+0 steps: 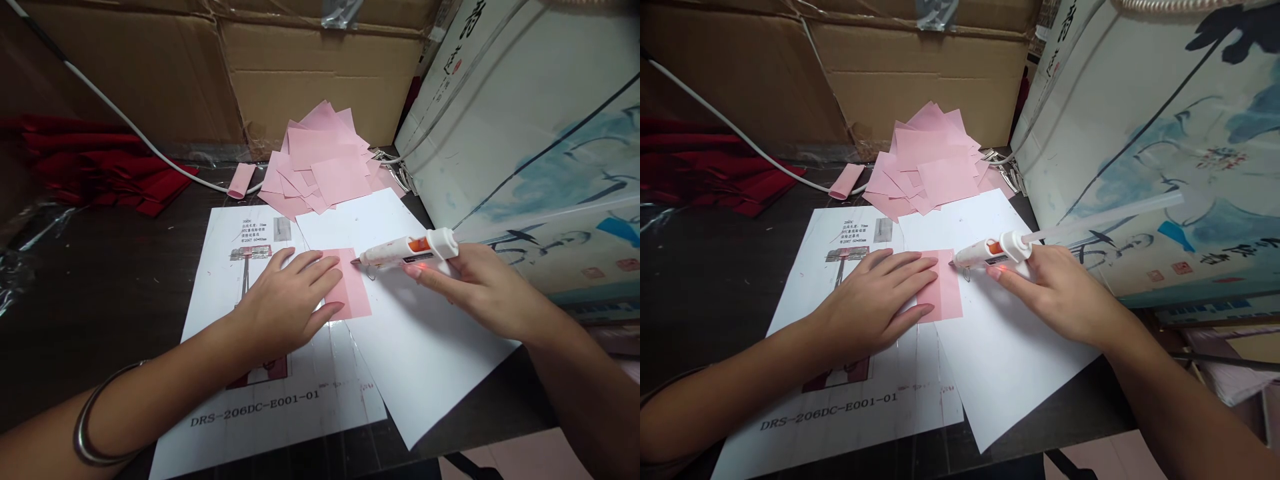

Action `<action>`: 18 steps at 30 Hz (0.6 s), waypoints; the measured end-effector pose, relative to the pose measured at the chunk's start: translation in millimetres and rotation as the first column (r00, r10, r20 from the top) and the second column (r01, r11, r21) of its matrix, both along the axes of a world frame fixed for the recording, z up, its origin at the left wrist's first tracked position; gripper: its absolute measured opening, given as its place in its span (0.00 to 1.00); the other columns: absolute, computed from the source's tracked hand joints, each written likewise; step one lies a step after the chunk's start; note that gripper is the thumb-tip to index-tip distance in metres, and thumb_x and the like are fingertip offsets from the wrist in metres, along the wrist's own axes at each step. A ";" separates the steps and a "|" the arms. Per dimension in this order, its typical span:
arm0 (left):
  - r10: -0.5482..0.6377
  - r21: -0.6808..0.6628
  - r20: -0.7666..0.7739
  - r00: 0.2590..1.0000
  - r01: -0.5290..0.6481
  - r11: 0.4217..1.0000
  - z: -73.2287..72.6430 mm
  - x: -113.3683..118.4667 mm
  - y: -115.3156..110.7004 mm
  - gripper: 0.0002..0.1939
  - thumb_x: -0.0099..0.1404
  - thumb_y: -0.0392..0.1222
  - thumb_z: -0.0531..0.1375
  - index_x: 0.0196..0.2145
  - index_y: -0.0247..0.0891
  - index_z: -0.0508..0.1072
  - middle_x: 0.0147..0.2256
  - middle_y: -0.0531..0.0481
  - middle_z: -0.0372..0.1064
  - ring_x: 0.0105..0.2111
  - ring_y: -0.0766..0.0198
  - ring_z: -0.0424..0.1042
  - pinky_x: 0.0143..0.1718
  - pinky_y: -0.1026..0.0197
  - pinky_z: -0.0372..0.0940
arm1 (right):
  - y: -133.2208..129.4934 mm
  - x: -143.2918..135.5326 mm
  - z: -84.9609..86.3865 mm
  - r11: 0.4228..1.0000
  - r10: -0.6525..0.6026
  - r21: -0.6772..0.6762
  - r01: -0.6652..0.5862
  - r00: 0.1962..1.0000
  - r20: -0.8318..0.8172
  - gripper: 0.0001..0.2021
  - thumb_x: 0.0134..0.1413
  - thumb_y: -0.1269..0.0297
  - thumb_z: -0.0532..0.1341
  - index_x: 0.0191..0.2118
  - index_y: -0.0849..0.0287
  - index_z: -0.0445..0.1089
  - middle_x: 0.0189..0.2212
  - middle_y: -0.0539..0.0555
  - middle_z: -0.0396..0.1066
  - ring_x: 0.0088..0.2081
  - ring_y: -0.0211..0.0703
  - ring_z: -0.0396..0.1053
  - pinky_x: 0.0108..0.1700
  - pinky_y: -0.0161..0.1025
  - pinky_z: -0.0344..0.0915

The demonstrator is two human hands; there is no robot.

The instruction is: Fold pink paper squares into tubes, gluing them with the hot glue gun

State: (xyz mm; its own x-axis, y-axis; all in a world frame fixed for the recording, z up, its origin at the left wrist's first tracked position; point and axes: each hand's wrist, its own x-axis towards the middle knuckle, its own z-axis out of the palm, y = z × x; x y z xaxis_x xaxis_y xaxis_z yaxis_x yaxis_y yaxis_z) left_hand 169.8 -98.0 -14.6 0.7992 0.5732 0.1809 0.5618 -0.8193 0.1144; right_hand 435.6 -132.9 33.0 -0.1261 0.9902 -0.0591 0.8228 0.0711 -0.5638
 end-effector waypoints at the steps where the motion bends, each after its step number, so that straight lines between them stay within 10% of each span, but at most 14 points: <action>1: 0.004 0.000 0.000 1.000 -0.004 1.000 -0.2 0.2 0.2 0.19 0.72 0.47 0.49 0.53 0.36 0.68 0.58 0.44 0.65 0.58 0.49 0.62 0.56 0.41 0.53 | 0.1 0.4 0.7 1.000 0.004 0.002 -0.004 1.000 -0.007 0.18 0.58 0.45 0.57 0.31 0.55 0.71 0.20 0.50 0.65 0.26 0.44 0.64 0.28 0.41 0.58; 18: 0.012 -0.028 -0.005 1.000 -0.012 1.000 0.8 0.2 -0.4 0.19 0.72 0.47 0.49 0.54 0.36 0.68 0.59 0.44 0.65 0.58 0.48 0.62 0.57 0.40 0.52 | -14.1 9.1 12.2 0.998 -0.044 0.040 0.045 0.999 -0.019 0.14 0.58 0.48 0.60 0.31 0.52 0.72 0.17 0.48 0.60 0.21 0.41 0.59 0.25 0.40 0.52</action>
